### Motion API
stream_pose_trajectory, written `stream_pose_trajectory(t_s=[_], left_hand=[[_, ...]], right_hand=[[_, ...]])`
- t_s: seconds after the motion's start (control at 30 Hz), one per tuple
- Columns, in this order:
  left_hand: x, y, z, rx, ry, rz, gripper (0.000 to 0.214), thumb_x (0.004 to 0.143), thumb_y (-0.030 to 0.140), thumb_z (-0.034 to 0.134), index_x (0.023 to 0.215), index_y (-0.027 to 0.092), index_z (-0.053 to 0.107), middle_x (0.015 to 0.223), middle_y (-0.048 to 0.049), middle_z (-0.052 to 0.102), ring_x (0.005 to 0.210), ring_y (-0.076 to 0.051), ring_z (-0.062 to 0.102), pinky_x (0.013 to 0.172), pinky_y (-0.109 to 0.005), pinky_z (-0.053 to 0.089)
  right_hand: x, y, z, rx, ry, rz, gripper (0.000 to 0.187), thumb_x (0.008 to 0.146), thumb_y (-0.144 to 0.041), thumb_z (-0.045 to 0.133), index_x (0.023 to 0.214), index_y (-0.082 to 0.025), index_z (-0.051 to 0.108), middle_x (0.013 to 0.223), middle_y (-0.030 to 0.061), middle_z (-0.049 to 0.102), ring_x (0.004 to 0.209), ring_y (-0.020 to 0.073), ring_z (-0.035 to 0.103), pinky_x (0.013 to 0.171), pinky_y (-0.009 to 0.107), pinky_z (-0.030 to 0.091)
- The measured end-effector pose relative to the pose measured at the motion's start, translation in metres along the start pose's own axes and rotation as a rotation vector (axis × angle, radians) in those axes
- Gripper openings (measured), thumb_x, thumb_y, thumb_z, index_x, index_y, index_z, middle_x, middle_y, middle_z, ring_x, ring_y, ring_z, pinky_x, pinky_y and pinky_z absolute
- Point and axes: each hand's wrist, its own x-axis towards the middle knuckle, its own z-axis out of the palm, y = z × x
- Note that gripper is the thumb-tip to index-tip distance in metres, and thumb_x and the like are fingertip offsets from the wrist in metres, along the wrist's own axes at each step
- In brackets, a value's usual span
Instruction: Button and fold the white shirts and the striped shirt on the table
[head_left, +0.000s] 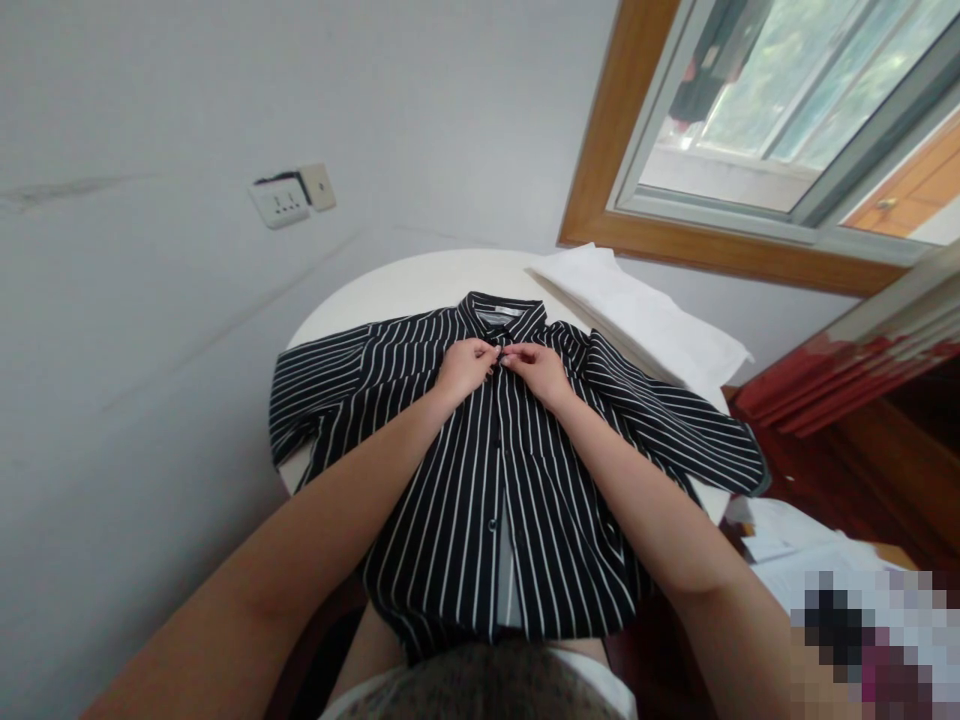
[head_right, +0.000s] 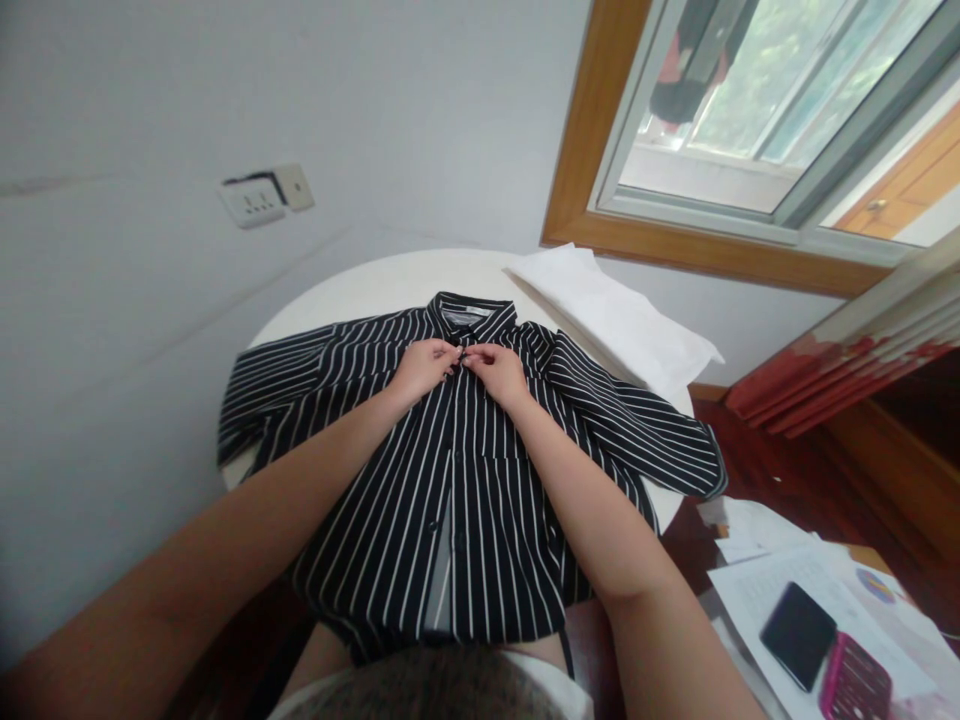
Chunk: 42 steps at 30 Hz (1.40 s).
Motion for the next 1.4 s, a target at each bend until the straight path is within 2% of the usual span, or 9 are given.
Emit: stream_pose_trajectory(t_s=[0.27, 0.4, 0.5, 0.6, 0.7, 0.9, 1.07, 1.4], left_hand=[[0.003, -0.008, 0.000, 0.028, -0.030, 0.037, 0.023, 0.086, 0.033, 0.055, 0.081, 0.015, 0.067, 0.068, -0.0030, 0.066, 0.056, -0.011, 0.059, 0.050, -0.021, 0.043], [0.001, -0.004, -0.001, 0.014, -0.040, 0.030, 0.022, 0.086, 0.032, 0.055, 0.083, 0.015, 0.068, 0.070, -0.0030, 0.065, 0.055, -0.011, 0.057, 0.049, -0.021, 0.043], [-0.001, 0.001, -0.002, 0.006, -0.043, 0.014, 0.022, 0.086, 0.031, 0.054, 0.081, 0.015, 0.068, 0.068, -0.0027, 0.063, 0.055, -0.011, 0.056, 0.048, -0.020, 0.043], [-0.001, 0.003, -0.001, -0.011, -0.049, -0.001, 0.024, 0.088, 0.031, 0.052, 0.079, 0.015, 0.067, 0.067, -0.0029, 0.063, 0.056, -0.011, 0.056, 0.048, -0.020, 0.043], [0.000, 0.004, -0.001, -0.038, -0.045, -0.026, 0.028, 0.089, 0.035, 0.051, 0.078, 0.015, 0.066, 0.067, -0.0032, 0.063, 0.058, -0.011, 0.057, 0.048, -0.019, 0.044], [-0.003, 0.008, -0.003, -0.072, -0.059, -0.005, 0.037, 0.086, 0.049, 0.056, 0.079, 0.014, 0.068, 0.072, -0.0048, 0.065, 0.061, -0.012, 0.058, 0.048, -0.019, 0.046], [-0.007, 0.015, -0.006, -0.118, -0.071, -0.040, 0.030, 0.080, 0.041, 0.065, 0.081, 0.012, 0.068, 0.078, -0.0060, 0.068, 0.063, -0.011, 0.058, 0.049, -0.019, 0.046], [-0.006, 0.018, -0.009, -0.194, -0.099, -0.113, 0.018, 0.083, 0.027, 0.064, 0.073, 0.013, 0.063, 0.070, -0.0023, 0.065, 0.058, -0.008, 0.056, 0.054, -0.020, 0.047]], right_hand=[[0.000, -0.005, 0.002, -0.069, 0.029, -0.040, 0.014, 0.071, -0.022, 0.068, 0.085, -0.019, 0.067, 0.077, -0.0002, 0.067, 0.071, 0.0140, 0.062, 0.074, 0.028, 0.051], [-0.004, -0.010, 0.004, -0.122, 0.056, -0.099, 0.017, 0.072, -0.018, 0.066, 0.087, -0.019, 0.060, 0.071, -0.0037, 0.061, 0.067, 0.0126, 0.058, 0.071, 0.026, 0.049], [-0.006, -0.012, 0.005, -0.179, 0.075, -0.150, 0.012, 0.074, -0.018, 0.065, 0.082, -0.019, 0.056, 0.073, -0.0028, 0.059, 0.068, 0.0128, 0.057, 0.070, 0.026, 0.048], [-0.006, -0.012, 0.007, -0.295, 0.094, -0.201, 0.005, 0.077, -0.018, 0.063, 0.076, -0.019, 0.058, 0.078, 0.0003, 0.060, 0.073, 0.0146, 0.056, 0.072, 0.028, 0.047], [-0.006, -0.013, 0.007, -0.356, 0.114, -0.254, 0.003, 0.078, -0.017, 0.062, 0.079, -0.019, 0.062, 0.082, 0.0025, 0.060, 0.078, 0.0165, 0.056, 0.075, 0.030, 0.047], [-0.007, -0.016, 0.007, -0.402, 0.123, -0.283, 0.008, 0.081, -0.017, 0.060, 0.083, -0.020, 0.066, 0.084, 0.0045, 0.061, 0.081, 0.0192, 0.056, 0.079, 0.032, 0.046], [-0.007, -0.016, 0.006, -0.431, 0.109, -0.311, 0.013, 0.082, -0.014, 0.057, 0.084, -0.020, 0.068, 0.083, 0.0049, 0.063, 0.083, 0.0203, 0.057, 0.081, 0.034, 0.046], [-0.007, -0.013, 0.007, -0.363, 0.074, -0.295, 0.015, 0.080, -0.016, 0.060, 0.092, -0.019, 0.067, 0.086, 0.0046, 0.064, 0.080, 0.0183, 0.058, 0.079, 0.032, 0.048]])
